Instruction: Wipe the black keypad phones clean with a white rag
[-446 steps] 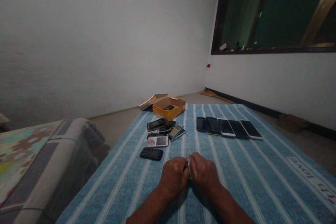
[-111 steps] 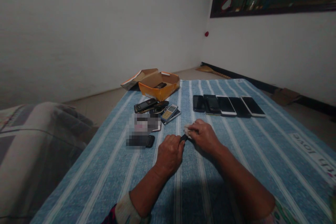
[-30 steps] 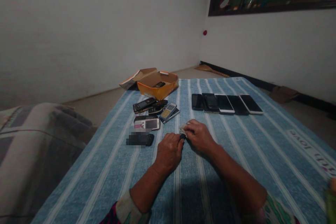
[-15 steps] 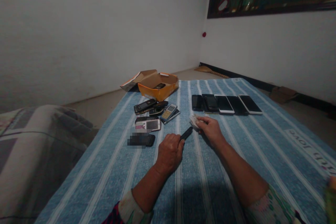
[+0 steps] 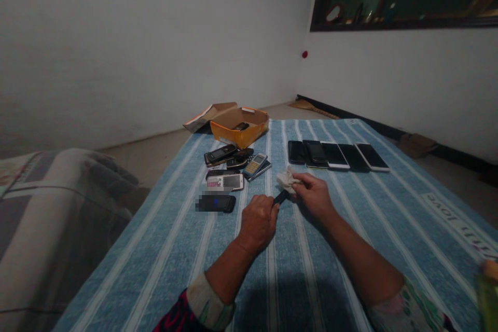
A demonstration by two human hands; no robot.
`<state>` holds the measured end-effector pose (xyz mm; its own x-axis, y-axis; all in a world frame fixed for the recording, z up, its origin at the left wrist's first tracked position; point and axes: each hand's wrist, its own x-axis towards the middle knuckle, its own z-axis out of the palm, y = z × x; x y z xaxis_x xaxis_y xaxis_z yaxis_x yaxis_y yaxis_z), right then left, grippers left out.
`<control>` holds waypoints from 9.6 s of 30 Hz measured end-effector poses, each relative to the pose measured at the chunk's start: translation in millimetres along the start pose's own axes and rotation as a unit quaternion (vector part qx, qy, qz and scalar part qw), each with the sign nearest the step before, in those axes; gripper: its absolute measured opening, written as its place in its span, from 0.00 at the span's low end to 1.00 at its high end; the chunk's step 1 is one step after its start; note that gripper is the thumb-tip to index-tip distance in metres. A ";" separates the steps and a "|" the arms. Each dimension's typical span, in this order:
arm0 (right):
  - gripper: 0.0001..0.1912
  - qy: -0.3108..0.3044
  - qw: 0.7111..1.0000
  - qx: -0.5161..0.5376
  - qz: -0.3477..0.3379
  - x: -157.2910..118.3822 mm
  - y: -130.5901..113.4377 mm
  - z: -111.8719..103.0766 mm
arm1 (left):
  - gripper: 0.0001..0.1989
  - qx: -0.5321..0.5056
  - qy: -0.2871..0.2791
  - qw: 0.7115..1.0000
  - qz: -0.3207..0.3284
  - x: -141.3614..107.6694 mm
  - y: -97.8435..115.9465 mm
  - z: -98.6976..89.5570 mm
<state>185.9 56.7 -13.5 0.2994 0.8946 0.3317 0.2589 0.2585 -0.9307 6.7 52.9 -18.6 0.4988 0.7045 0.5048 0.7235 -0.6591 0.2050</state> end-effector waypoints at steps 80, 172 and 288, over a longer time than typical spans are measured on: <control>0.18 -0.284 0.938 -0.088 -0.176 -15.9 -42.8 6.0 | 0.09 -0.014 0.044 0.999 0.029 -2.8 -4.8 3.8; 0.09 -0.175 0.956 -0.206 -0.111 -4.9 -32.6 4.1 | 0.09 0.012 0.024 0.998 0.048 -4.0 6.2 0.4; 0.06 -0.125 0.980 -0.152 0.009 6.2 -29.9 -2.5 | 0.08 0.010 0.039 0.995 0.095 -2.0 7.4 -2.5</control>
<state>182.3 53.5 16.7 0.0819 0.9691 0.2329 0.5296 0.1556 -0.8339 9.8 46.0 -16.1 0.5899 0.5444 0.5963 0.6290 -0.7729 0.0835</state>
